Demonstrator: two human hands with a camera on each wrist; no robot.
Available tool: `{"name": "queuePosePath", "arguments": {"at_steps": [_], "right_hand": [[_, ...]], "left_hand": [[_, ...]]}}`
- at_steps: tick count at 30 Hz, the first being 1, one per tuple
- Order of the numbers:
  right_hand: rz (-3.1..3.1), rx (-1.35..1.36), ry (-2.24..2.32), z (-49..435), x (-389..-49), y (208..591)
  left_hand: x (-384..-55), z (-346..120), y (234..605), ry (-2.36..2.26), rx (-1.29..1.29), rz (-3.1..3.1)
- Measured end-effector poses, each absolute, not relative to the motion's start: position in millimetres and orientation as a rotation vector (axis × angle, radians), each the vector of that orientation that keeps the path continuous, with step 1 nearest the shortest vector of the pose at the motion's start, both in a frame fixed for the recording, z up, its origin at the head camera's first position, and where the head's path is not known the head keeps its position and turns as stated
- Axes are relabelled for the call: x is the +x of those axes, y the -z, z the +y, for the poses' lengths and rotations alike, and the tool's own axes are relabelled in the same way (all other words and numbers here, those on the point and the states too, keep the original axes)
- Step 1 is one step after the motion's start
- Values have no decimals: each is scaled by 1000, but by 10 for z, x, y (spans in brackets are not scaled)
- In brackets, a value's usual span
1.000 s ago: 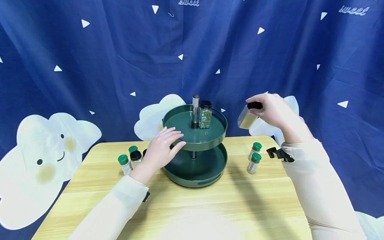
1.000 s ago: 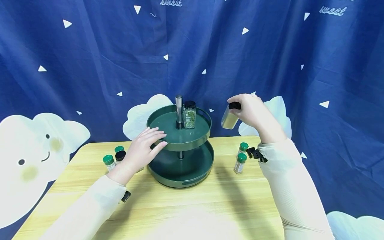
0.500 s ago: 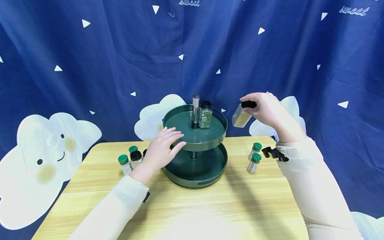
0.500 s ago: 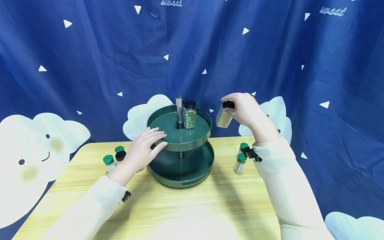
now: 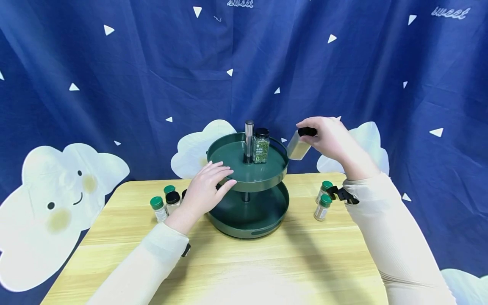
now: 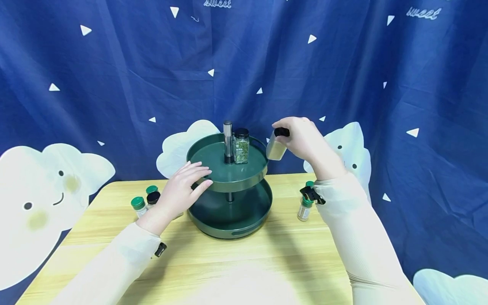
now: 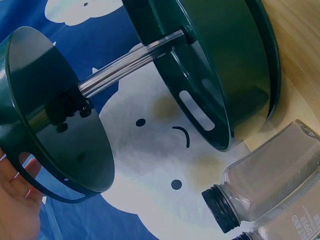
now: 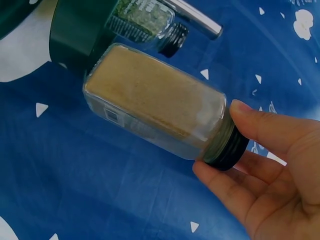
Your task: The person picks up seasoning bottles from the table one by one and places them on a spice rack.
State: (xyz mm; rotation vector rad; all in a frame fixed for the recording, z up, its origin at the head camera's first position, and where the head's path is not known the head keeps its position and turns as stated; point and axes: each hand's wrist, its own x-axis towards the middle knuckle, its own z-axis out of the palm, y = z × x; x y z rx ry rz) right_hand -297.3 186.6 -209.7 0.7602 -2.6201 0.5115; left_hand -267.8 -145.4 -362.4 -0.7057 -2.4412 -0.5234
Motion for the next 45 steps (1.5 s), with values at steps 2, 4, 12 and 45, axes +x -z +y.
{"name": "queuePosePath", "arguments": {"at_steps": [2,4,12,45], "right_hand": [[-2618,758,-531,1853,-2990,2109],[-2619,755,-550,1842,-3010,2129],[-2604,775,-566,1797,-3079,2187],[-2607,810,-581,1552,-3248,2337]], "left_hand": [[-2680,-1453,3620,522,-710,-2437],[-2680,-1453,3620,518,-713,-2437],[-2681,-1455,3626,513,-710,-2448],[-2675,-1458,3626,522,-721,-2437]]}}
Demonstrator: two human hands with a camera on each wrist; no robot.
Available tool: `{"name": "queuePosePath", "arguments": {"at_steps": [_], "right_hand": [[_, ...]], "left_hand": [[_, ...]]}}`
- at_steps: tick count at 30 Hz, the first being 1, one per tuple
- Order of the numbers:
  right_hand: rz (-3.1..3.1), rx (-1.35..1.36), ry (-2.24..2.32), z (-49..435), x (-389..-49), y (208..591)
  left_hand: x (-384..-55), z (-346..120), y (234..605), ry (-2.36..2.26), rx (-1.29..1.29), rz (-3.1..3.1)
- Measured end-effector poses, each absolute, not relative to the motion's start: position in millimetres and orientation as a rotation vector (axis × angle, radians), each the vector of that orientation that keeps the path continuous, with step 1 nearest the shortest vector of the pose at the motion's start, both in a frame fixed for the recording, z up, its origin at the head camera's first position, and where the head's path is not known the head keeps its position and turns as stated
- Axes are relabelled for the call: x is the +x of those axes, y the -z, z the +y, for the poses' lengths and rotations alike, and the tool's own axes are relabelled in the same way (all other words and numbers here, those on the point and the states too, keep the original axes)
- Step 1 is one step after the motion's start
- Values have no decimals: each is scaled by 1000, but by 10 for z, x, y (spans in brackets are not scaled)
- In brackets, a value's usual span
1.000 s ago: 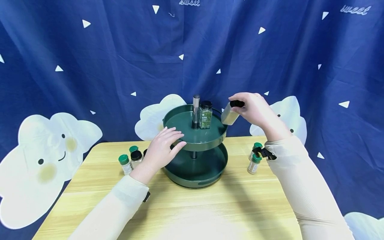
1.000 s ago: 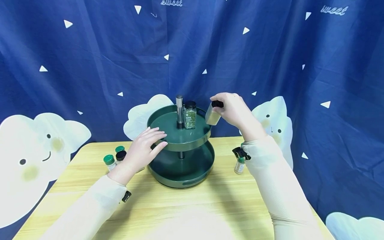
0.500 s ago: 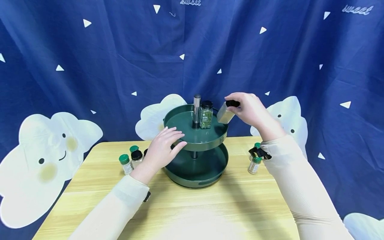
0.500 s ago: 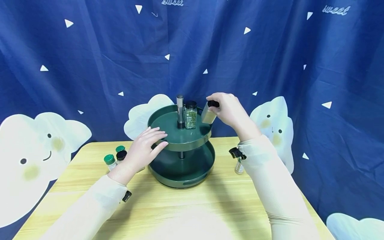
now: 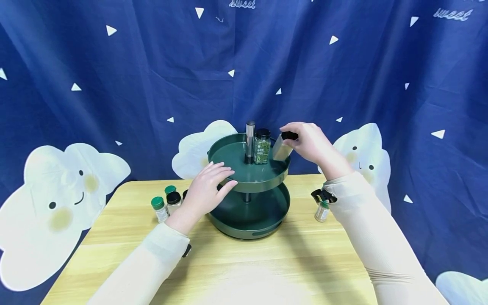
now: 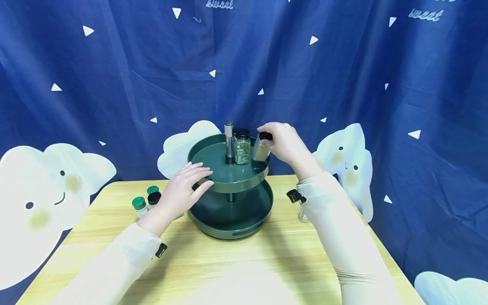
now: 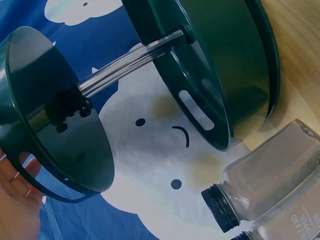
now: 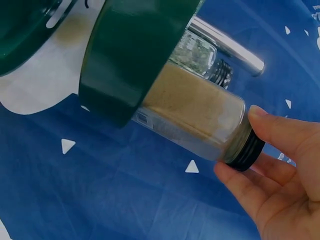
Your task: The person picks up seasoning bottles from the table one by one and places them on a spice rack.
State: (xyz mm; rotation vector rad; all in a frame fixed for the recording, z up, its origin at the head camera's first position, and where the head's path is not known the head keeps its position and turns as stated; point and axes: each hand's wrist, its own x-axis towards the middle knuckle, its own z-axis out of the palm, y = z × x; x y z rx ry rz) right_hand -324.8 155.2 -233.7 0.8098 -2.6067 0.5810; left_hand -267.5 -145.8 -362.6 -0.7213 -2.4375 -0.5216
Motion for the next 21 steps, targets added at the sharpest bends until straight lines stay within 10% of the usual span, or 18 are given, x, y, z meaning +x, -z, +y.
{"name": "queuePosePath", "arguments": {"at_steps": [21], "right_hand": [[-2634,819,-569,1493,-3286,2422]], "left_hand": [[-2686,-1460,3638,504,-715,-2441]]}}
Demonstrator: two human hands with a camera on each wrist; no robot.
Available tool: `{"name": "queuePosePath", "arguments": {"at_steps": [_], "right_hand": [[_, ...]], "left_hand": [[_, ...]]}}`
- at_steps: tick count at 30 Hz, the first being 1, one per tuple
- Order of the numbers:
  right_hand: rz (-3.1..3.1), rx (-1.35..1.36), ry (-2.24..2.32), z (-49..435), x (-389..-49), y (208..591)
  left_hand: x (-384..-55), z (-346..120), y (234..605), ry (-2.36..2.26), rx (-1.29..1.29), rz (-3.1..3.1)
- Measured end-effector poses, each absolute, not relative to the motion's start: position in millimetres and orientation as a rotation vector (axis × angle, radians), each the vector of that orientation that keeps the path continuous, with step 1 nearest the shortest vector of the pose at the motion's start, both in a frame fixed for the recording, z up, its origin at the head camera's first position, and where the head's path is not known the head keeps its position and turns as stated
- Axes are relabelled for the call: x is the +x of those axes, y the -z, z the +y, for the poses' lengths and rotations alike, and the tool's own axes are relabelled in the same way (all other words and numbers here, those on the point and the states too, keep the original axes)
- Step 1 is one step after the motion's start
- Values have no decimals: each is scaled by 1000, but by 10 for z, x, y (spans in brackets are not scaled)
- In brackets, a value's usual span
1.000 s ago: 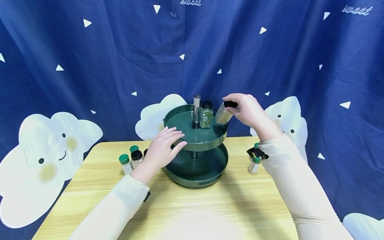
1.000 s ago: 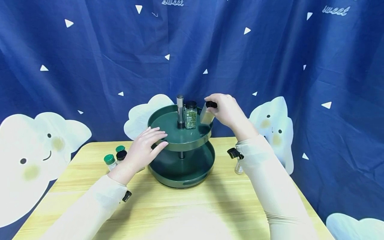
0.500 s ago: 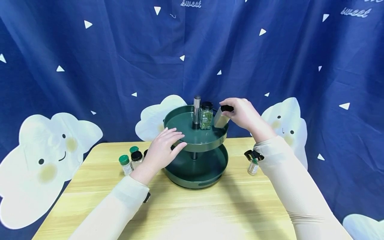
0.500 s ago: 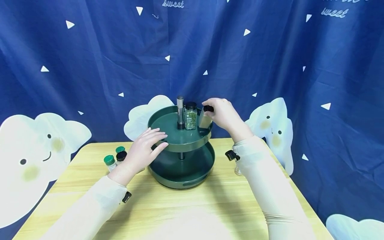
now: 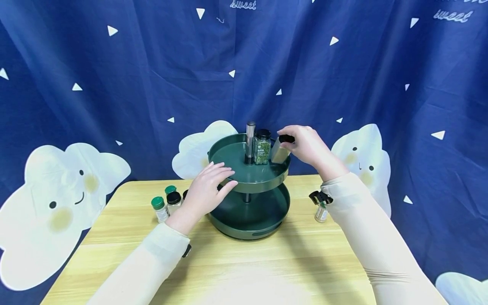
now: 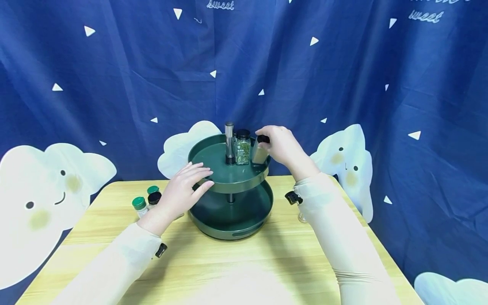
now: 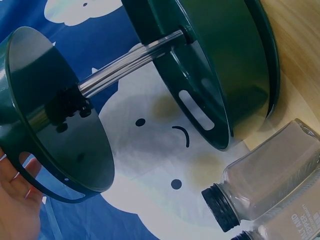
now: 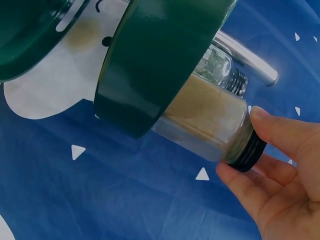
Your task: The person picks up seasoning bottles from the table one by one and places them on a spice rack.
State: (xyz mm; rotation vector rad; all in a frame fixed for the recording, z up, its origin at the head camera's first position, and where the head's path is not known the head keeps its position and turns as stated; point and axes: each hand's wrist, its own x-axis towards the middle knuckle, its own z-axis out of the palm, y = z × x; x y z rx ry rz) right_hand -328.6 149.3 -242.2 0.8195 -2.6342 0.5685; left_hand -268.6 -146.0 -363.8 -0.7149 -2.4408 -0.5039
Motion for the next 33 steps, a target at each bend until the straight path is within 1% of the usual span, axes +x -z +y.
{"name": "queuePosePath", "arguments": {"at_steps": [33], "right_hand": [[-2624,843,-513,1418,-3377,2515]], "left_hand": [[-2681,-1465,3642,526,-717,-2434]]}}
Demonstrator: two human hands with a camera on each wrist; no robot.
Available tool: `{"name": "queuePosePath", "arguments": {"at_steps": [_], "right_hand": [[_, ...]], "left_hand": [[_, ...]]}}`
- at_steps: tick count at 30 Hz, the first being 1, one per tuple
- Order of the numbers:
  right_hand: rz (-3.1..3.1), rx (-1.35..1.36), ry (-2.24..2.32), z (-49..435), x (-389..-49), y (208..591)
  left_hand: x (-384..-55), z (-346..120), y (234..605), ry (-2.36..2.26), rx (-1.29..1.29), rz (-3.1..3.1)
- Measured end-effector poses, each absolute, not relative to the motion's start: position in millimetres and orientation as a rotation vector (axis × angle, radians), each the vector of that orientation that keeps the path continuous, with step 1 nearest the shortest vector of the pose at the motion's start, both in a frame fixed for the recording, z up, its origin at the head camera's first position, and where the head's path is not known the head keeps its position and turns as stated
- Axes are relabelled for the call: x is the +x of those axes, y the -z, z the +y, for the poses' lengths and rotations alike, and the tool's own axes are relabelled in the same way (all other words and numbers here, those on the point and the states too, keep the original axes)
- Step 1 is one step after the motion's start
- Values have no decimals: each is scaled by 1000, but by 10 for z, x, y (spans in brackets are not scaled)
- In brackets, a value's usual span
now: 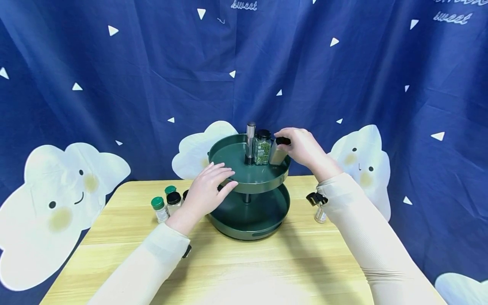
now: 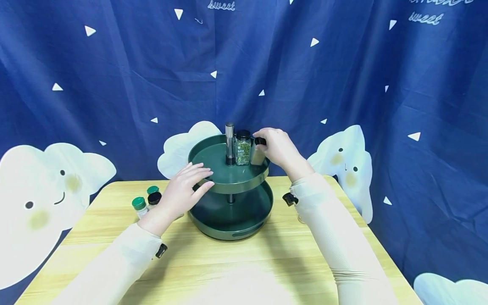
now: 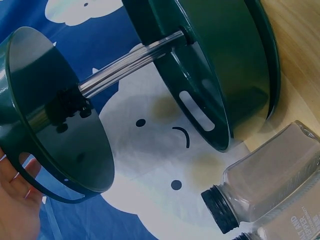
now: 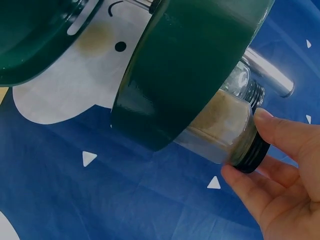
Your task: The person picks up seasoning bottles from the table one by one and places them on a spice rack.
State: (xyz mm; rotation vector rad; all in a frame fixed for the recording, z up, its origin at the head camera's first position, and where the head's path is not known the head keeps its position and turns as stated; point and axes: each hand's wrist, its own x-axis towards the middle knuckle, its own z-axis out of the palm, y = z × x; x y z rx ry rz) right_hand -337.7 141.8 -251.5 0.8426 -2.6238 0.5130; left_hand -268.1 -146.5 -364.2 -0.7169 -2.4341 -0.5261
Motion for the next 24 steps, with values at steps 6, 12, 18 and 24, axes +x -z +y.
{"name": "queuePosePath", "arguments": {"at_steps": [6,12,18,24], "right_hand": [[-2627,839,-494,1414,-3388,2508],[-2643,857,-473,1394,-3414,2499],[-2660,844,-479,1372,-3450,2496],[-2684,828,-491,1359,-3465,2482]], "left_hand": [[-2683,-1465,3647,526,-712,-2444],[-2684,-1469,3651,521,-709,-2442],[-2679,-1471,3653,521,-718,-2426],[-2678,-1467,3648,522,-711,-2430]]}}
